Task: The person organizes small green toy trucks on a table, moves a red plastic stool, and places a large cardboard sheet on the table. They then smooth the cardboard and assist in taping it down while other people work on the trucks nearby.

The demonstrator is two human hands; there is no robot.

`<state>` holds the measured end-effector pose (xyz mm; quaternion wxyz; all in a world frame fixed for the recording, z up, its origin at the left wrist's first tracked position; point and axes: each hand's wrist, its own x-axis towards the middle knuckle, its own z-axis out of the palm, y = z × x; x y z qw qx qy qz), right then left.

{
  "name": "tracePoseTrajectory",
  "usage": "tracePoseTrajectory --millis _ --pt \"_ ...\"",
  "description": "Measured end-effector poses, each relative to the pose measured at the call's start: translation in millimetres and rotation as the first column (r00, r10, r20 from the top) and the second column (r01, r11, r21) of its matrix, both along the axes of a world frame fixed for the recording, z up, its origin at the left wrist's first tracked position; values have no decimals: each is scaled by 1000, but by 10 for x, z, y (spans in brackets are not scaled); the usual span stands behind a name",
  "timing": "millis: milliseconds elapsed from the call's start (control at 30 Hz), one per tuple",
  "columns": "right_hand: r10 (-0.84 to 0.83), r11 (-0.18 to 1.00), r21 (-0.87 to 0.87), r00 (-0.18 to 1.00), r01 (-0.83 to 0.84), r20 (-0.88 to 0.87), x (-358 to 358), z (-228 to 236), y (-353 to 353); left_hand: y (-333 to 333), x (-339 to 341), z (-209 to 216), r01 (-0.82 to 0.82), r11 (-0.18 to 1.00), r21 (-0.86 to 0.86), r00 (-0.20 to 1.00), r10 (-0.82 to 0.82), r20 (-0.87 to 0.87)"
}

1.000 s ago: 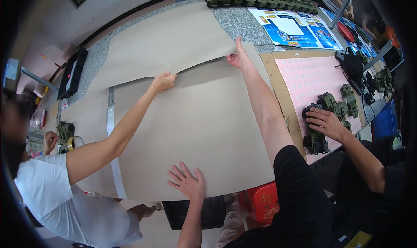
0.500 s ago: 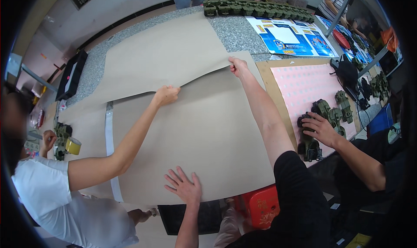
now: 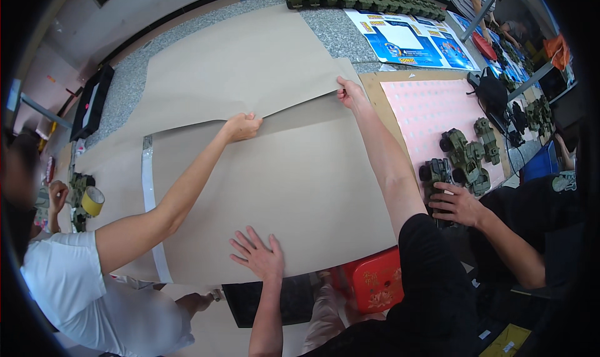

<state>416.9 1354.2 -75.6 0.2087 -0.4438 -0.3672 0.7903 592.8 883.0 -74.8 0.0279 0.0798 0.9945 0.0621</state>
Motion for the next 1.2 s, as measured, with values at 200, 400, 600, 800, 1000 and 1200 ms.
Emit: tracePoseTrajectory --millis 200,400,600,800,1000,1200 --pt "113 989 86 989 -121 96 61 -35 209 9 -4 7 0 1000 -15 1000 0 -3" --pt "-8 1000 1 996 8 -91 45 -64 284 13 -2 -1 2 1000 -10 1000 -2 -17" --pt "115 993 -34 993 -114 25 51 71 367 9 1 4 -3 1000 -9 1000 2 -18" --pt "80 995 57 997 -79 -15 -4 50 284 -50 -24 -190 72 997 29 970 -64 -234" --pt "214 977 -42 973 -211 81 -73 -68 138 0 -2 -73 30 999 -16 997 -32 -72" --pt "-157 309 693 683 -652 713 -87 167 -329 -4 -2 -2 -1 1000 -17 1000 1 -12"
